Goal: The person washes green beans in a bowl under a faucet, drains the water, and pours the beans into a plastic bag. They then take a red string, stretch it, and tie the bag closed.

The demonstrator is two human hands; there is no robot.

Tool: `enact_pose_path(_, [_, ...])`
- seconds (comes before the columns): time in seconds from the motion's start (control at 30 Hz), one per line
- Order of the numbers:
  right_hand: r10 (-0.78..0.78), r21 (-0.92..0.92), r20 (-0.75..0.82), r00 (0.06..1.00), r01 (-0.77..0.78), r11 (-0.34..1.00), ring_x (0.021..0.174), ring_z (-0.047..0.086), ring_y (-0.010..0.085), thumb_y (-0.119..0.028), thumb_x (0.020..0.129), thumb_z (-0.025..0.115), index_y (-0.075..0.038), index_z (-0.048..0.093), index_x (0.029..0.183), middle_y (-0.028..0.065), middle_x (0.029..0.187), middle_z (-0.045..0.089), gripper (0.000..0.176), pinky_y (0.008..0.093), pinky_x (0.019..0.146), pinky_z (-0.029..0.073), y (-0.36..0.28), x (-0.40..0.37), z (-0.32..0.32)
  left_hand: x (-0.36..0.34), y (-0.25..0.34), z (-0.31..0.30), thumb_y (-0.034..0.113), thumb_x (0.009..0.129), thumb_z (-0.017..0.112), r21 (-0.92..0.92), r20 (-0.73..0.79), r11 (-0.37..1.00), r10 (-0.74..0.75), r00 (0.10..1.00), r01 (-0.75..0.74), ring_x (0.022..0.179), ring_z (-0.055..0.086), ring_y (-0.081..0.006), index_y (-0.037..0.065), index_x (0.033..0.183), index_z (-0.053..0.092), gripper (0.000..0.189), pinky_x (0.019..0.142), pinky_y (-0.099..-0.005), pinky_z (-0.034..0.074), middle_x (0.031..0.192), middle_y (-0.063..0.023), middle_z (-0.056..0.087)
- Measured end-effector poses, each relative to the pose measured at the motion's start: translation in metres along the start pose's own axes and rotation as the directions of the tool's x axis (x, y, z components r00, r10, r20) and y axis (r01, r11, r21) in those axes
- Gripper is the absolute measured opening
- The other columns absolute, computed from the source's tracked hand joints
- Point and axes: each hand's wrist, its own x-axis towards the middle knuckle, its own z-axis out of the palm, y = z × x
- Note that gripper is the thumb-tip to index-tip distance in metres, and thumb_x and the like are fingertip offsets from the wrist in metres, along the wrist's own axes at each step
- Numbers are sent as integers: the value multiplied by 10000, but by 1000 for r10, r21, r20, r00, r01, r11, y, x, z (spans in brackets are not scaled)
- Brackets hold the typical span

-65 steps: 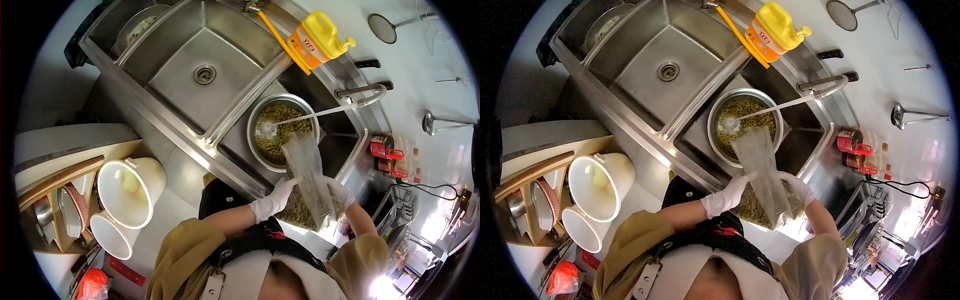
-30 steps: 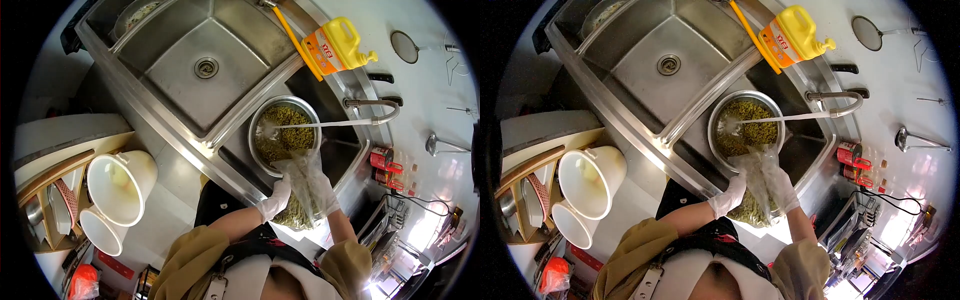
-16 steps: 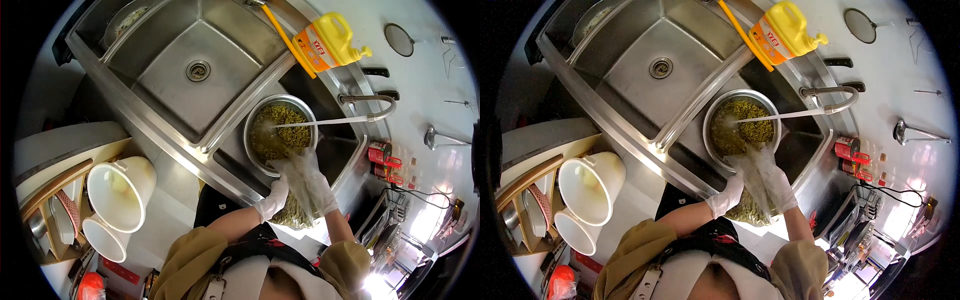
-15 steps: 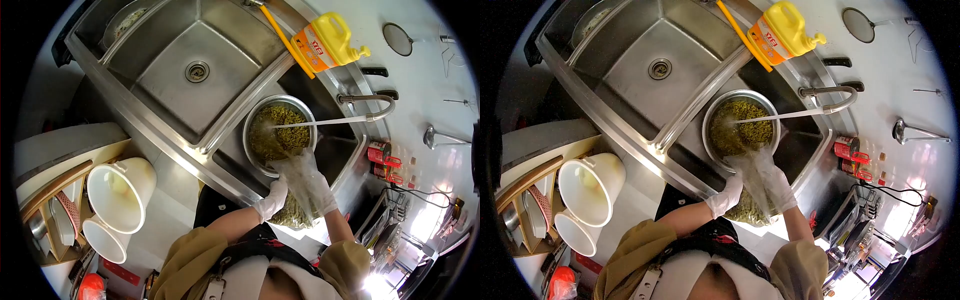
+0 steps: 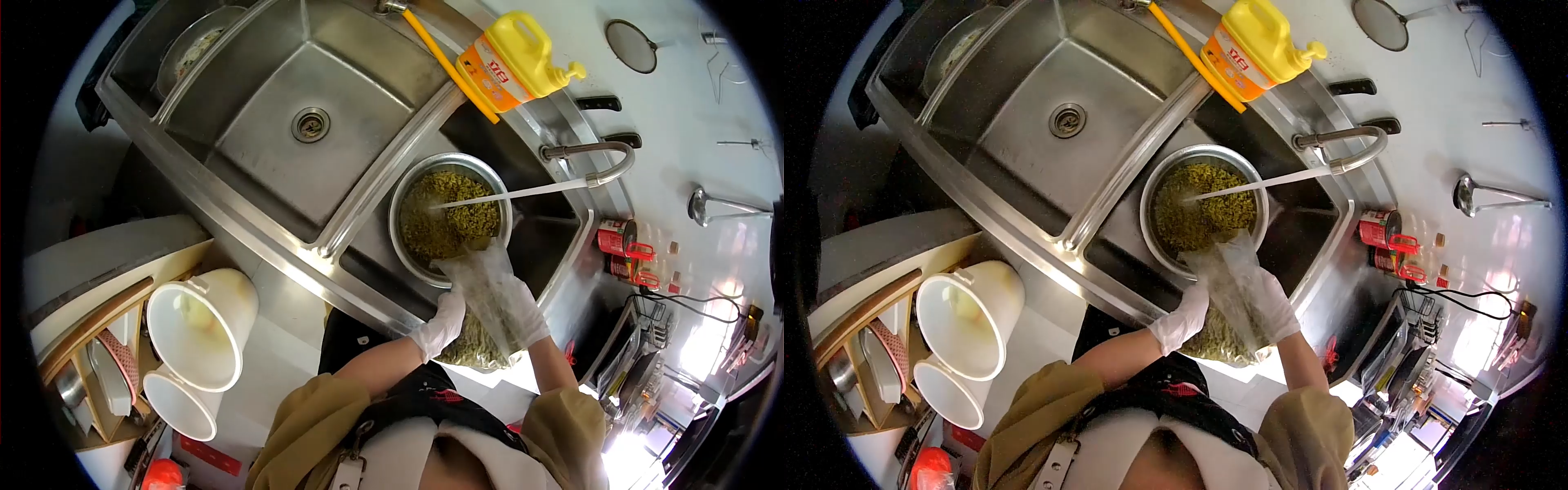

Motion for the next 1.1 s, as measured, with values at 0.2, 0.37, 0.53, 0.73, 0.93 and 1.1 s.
enact_pose_path(0.2, [-73,244,-200,977,122,962,816,610,188,-217,882,532,-90,631,996,35,871,652,197,296,732,489,4,-9,5,-17,7,3,467,972,352,159,-10,987,36,999,-34,897,571,-224,-70,1135,546,593,795,-332,432,1033,-116,628])
enact_pose_path(0.37, [363,755,172,916,-359,549,1009,546,127,-281,930,508,25,528,1200,68,1136,588,408,278,888,439,-36,-26,-34,-25,-9,-2,440,978,351,201,165,882,397,903,-425,816,581,-229,-67,1036,563,553,744,-360,455,968,-121,644])
enact_pose_path(0.53, [159,815,-150,976,31,579,1227,433,205,-456,905,520,25,401,1336,120,1308,485,656,328,1049,323,-56,-65,-30,-38,-21,-1,356,977,386,582,517,21,762,390,-813,698,629,-338,-26,1079,551,429,634,-411,480,811,-197,638])
enact_pose_path(0.73, [279,736,-439,854,164,657,1157,483,180,-116,855,648,13,454,1294,110,1235,541,497,321,1015,366,-74,-98,-11,-14,-51,-10,180,973,435,32,707,883,311,635,-468,1074,511,-176,50,1282,406,336,887,-307,462,1234,-101,476])
enact_pose_path(0.93, [235,366,-855,462,217,905,1096,539,230,-262,959,476,31,540,1194,147,1160,576,381,351,987,396,-103,-155,2,-90,-16,16,179,914,515,245,754,4,627,193,-969,675,611,-373,30,985,624,198,576,-429,478,743,-182,626])
enact_pose_path(1.1, [98,161,-829,551,67,985,1070,502,215,-427,722,748,-1,474,1277,93,1114,562,752,372,941,397,-160,-201,1,-101,-3,27,129,826,574,187,951,-392,302,66,-901,552,551,-350,0,908,588,154,472,-445,398,673,-135,584])
